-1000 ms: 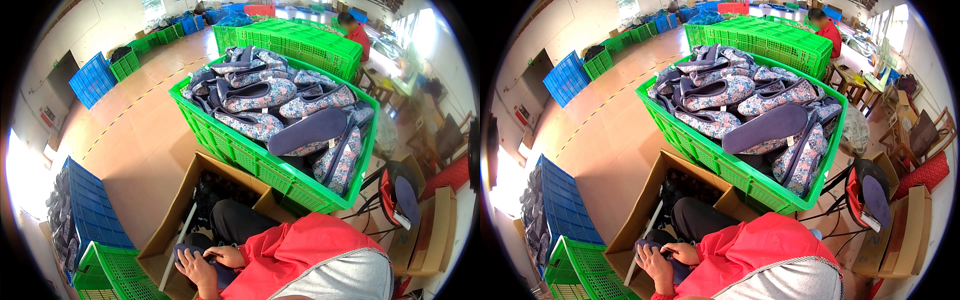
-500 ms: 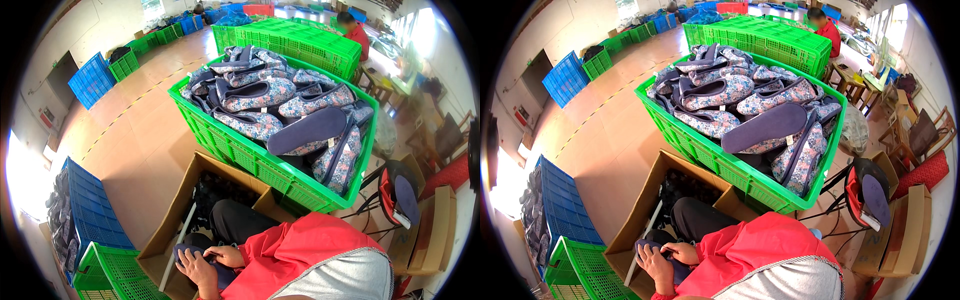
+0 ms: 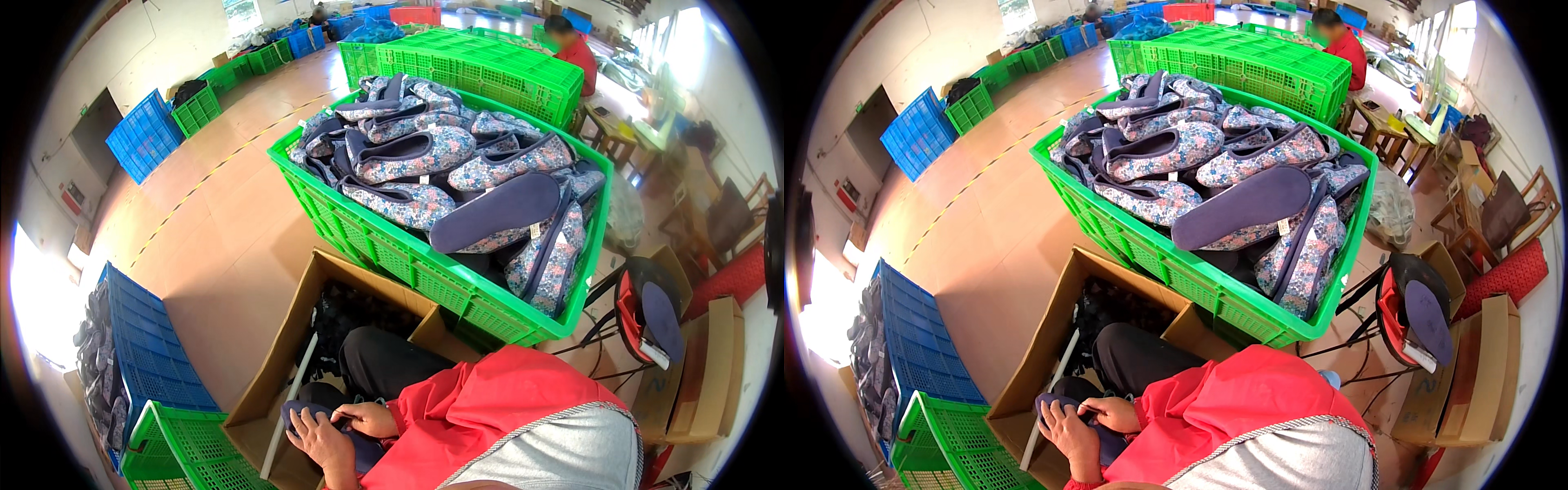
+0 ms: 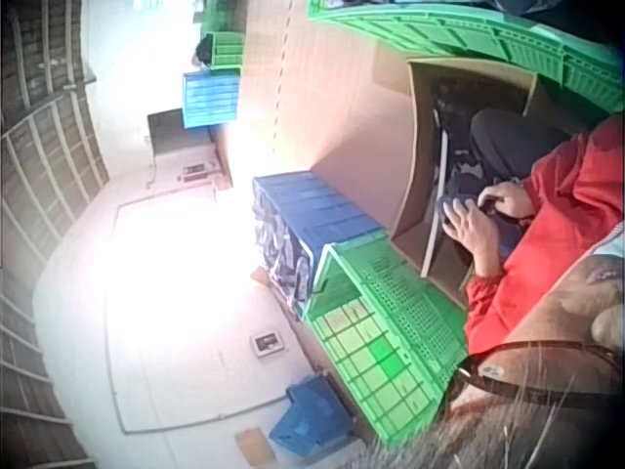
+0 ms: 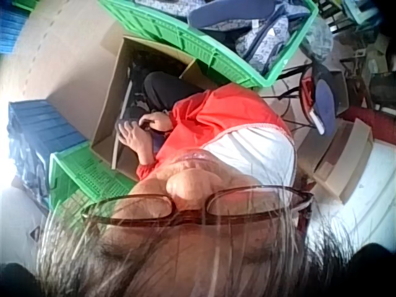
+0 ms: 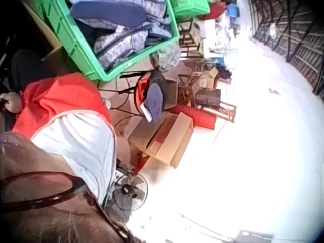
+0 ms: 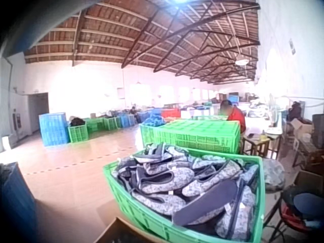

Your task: The person sits inside a cardboard box and repeatedly picks up floral-patterned slippers from a green crate. They inspect the soles and uppers of the slippers, turning them over in their hands, and then place them back into the crate or box.

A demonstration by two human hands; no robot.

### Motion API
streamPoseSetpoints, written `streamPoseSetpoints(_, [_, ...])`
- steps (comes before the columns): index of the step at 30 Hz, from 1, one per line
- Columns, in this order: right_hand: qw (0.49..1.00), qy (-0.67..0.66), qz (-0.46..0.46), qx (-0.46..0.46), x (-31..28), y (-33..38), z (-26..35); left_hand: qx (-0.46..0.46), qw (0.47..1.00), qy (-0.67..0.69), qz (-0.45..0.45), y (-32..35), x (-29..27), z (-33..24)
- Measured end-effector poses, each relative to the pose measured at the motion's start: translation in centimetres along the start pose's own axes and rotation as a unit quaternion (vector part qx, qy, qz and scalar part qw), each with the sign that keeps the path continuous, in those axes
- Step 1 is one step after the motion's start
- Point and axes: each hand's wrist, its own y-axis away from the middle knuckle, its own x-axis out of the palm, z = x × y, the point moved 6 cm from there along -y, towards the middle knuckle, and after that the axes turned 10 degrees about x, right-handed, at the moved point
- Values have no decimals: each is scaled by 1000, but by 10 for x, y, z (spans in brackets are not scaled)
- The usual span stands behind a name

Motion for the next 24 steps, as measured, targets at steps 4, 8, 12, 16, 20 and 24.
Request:
streamPoseSetpoints(4, [999, -37, 11, 18, 0, 0, 0, 6, 1000, 5, 14, -1, -1, -2])
streamPoseSetpoints(8, [998, -58, 22, 30, 1, 0, -1, 4, 1000, 4, 5, 0, -1, -2])
streamPoseSetpoints(12, [999, -39, 14, 20, 1, 0, -3, -1, 1000, 11, 7, -2, -5, -5])
streamPoseSetpoints(16, [999, -30, 28, 23, 2, 0, 0, -2, 1000, 10, 4, -1, 0, 0])
streamPoseSetpoints(20, [998, -35, 48, 30, 2, 0, -1, 0, 1000, 11, 2, -1, -1, 0])
streamPoseSetpoints(24, [996, -70, 49, 33, 3, 0, -2, -5, 1000, 21, 5, -2, -5, -3])
